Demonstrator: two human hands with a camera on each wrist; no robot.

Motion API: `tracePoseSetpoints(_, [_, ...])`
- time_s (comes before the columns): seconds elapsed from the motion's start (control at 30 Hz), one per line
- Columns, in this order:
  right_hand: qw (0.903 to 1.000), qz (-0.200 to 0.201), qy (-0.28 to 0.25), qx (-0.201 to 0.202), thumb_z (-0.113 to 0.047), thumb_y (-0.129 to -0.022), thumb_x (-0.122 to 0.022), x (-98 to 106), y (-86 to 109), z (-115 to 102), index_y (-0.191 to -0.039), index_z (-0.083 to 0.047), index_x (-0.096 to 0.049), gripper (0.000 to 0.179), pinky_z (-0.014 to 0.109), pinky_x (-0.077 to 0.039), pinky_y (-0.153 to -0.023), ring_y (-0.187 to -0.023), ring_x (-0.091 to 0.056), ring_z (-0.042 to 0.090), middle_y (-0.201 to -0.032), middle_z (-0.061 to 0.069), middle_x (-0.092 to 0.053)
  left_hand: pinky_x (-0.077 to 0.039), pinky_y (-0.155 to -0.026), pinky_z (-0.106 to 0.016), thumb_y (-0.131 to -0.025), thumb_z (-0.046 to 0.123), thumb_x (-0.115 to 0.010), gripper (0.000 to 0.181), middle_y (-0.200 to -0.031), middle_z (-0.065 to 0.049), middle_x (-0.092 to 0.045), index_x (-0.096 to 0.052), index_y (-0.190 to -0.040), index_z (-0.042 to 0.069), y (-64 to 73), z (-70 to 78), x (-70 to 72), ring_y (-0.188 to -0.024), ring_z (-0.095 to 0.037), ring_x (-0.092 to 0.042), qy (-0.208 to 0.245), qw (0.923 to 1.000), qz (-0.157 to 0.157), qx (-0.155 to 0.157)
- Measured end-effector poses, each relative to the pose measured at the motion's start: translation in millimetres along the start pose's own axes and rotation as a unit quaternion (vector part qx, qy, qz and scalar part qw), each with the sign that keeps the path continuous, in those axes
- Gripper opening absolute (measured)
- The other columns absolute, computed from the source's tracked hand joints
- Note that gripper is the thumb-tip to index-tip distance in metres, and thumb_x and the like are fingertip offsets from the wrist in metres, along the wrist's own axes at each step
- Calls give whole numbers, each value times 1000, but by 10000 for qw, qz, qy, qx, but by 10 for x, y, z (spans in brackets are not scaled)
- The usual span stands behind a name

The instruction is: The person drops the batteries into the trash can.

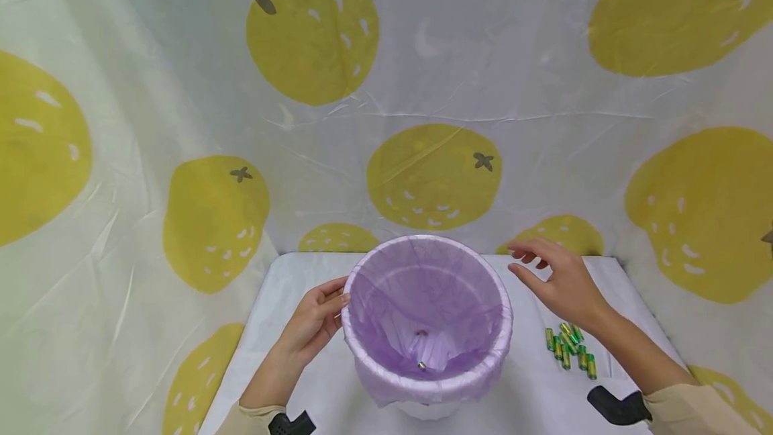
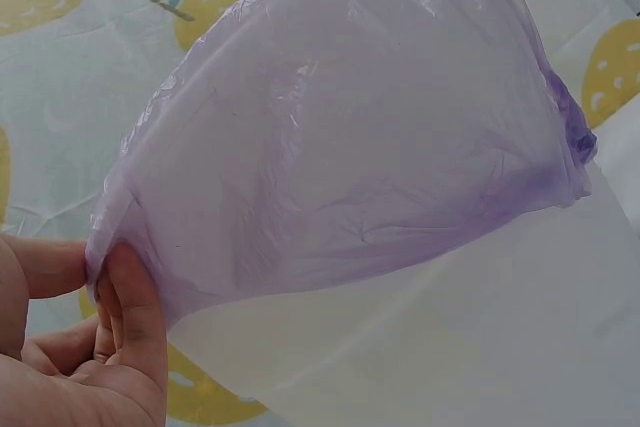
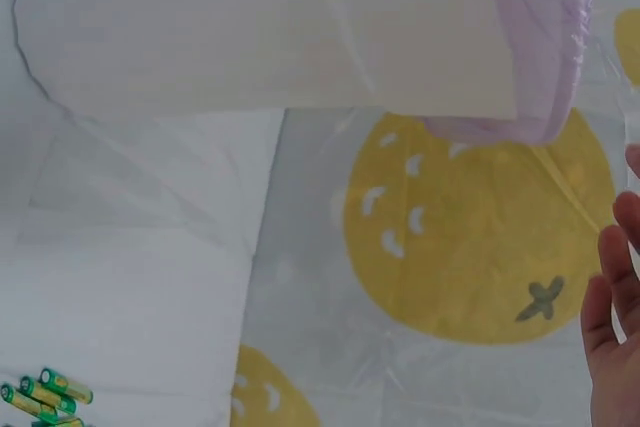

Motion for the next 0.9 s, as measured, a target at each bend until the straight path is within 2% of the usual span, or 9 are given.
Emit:
tracePoseSetpoints(0.17, [9999,97,-24,-129,10,-73,-84,22,86,53,-115,-5,-73,46,10,-46,-76,-88,-59,3,-97,-2,-70,-55,-77,-25,-101,-6,-58,46,-113,-13,-64,-42,-143,-17,-4,7,9,-93,-16,-66,-22,10000,-16,11])
tracePoseSetpoints(0.47, [9994,129,-92,-308,9,-76,-83,-3,235,188,-117,-4,-72,44,9,-46,-76,-87,-58,3,-97,-9,-69,-55,-76,-25,-100,-6,-58,46,-113,-13,-64,-42,-142,-17,22,17,53,-93,-16,-65,-32,10000,81,18])
tracePoseSetpoints(0.7, [9979,278,-113,-568,9,-77,-83,20,514,350,-115,-1,-72,41,8,-46,-74,-87,-57,-3,-97,-13,-68,-55,-77,-25,-100,-5,-58,47,-113,-14,-64,-42,-143,-17,1,-10,6,-93,-16,-66,-6,10000,-70,-33])
tracePoseSetpoints(0.9, [9948,446,-132,-910,12,-76,-83,13,765,497,-115,-1,-72,43,6,-46,-73,-85,-56,-7,-95,-7,-69,-55,-77,-25,-101,-6,-57,45,-115,-14,-64,-42,-142,-17,-2,-10,3,-94,-16,-66,-61,10000,-16,-22])
Point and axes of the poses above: each hand's wrist, its own y-axis away from the middle knuckle, its own x-axis out of the back of the hand, z = x × y, the point moved 3 cm from there along -y, towards the middle knuckle
